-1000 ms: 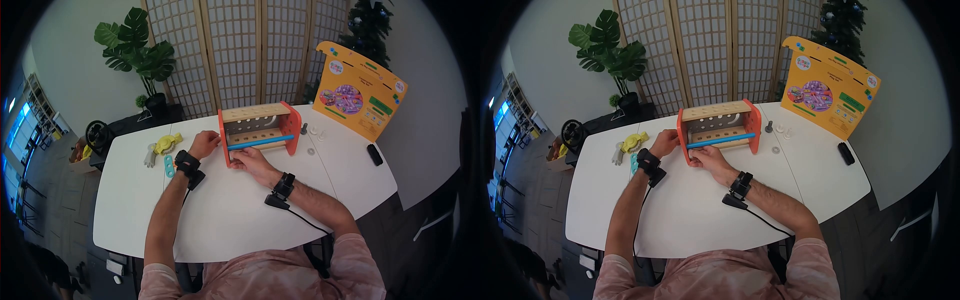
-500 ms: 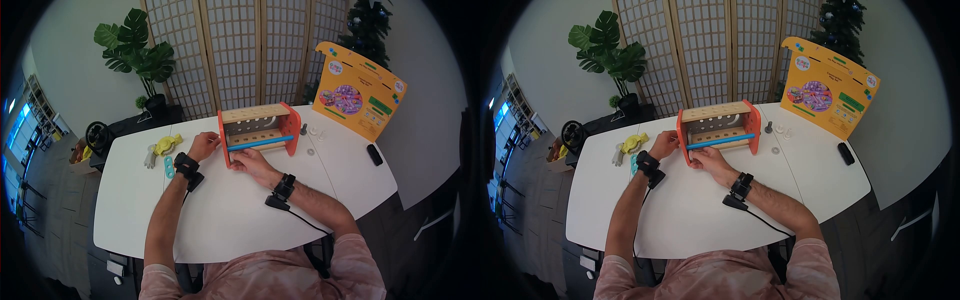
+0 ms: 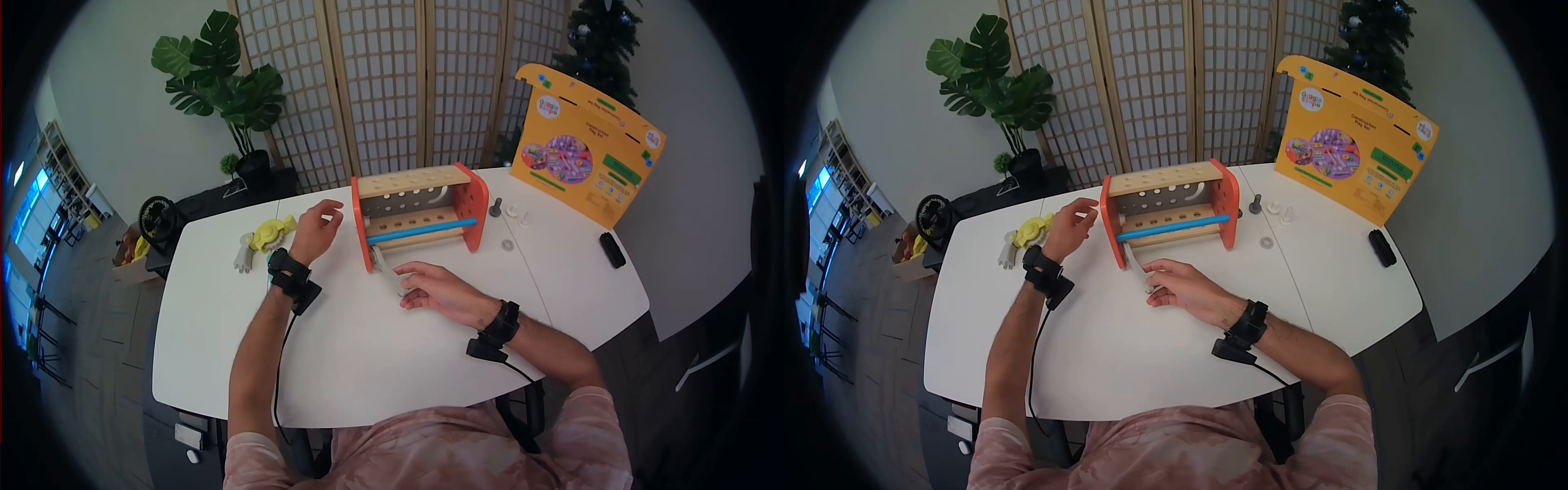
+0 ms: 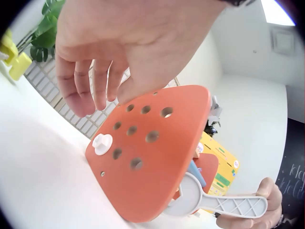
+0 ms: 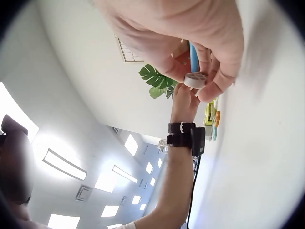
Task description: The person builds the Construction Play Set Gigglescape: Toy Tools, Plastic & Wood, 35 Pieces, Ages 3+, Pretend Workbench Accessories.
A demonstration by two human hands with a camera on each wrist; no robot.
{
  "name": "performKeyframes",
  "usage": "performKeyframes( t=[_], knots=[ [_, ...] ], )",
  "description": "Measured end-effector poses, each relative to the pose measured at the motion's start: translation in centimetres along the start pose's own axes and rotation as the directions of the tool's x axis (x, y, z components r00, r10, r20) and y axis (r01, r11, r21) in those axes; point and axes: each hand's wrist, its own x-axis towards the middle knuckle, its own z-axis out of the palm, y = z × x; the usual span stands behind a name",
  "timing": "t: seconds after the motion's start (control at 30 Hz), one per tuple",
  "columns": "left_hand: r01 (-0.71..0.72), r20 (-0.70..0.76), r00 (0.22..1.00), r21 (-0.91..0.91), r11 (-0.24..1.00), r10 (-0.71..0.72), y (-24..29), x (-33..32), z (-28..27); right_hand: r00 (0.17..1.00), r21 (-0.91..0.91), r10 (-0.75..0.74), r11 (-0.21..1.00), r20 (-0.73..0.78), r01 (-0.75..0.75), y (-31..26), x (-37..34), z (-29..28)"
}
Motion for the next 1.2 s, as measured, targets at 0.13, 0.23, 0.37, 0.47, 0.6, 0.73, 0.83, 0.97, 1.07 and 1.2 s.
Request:
performKeyframes(
  t=[0.13,0.23,0.37,0.47,0.6,0.73,0.83,0.97,1.07,1.2],
  knots=[
    [-0.001,-0.067,0.998,-0.021,1.0,0.0,3.9,-1.7,-2.3,0.999,0.02,0.042,0.999,0.033,-0.042,-0.2,-2.7,-0.2],
    [0.246,0.167,0.951,0.102,0.964,-0.26,10.9,-4.8,-5.7,0.995,0.005,0.03,1.0,0.092,-0.031,-0.5,-4.5,-0.5],
    [0.221,0.493,0.855,-0.062,0.973,-0.163,11.4,-8.1,-6.0,0.994,-0.081,-0.026,0.996,0.102,0.035,-1.3,-6.0,0.1],
    [0.155,0.564,0.822,-0.097,0.983,-0.074,12.7,-9.5,-4.1,0.985,-0.084,-0.073,0.993,0.159,0.087,-1.8,-5.9,1.1],
    [0.143,0.585,0.81,-0.273,0.951,0.046,13.9,-9.8,-1.0,0.968,-0.165,-0.098,0.977,0.231,0.138,-2.2,-5.6,2.1],
    [0.161,0.54,0.83,-0.472,0.867,0.14,14.9,-9.4,0.7,0.964,-0.187,-0.166,0.96,0.209,0.206,-2.3,-5.6,2.2],
    [0.193,0.52,0.842,-0.538,0.821,0.143,15.6,-9.0,1.2,0.973,-0.24,-0.145,0.953,0.181,0.187,-2.9,-5.7,1.6],
    [0.017,0.377,0.906,-0.489,0.872,0.194,16.0,-8.1,2.9,0.983,-0.261,-0.166,0.948,0.08,0.182,-2.8,-5.5,0.7],
    [-0.057,0.412,0.907,-0.086,0.995,0.087,16.8,-6.9,2.7,0.969,-0.515,-0.242,0.826,0.043,0.229,-2.9,-5.2,-1.2],
    [-0.27,0.253,0.929,-0.028,0.962,0.269,13.7,-6.5,5.1,0.95,-0.935,-0.3,0.352,-0.082,0.031,-4.5,-6.1,-4.5]
  ],
)
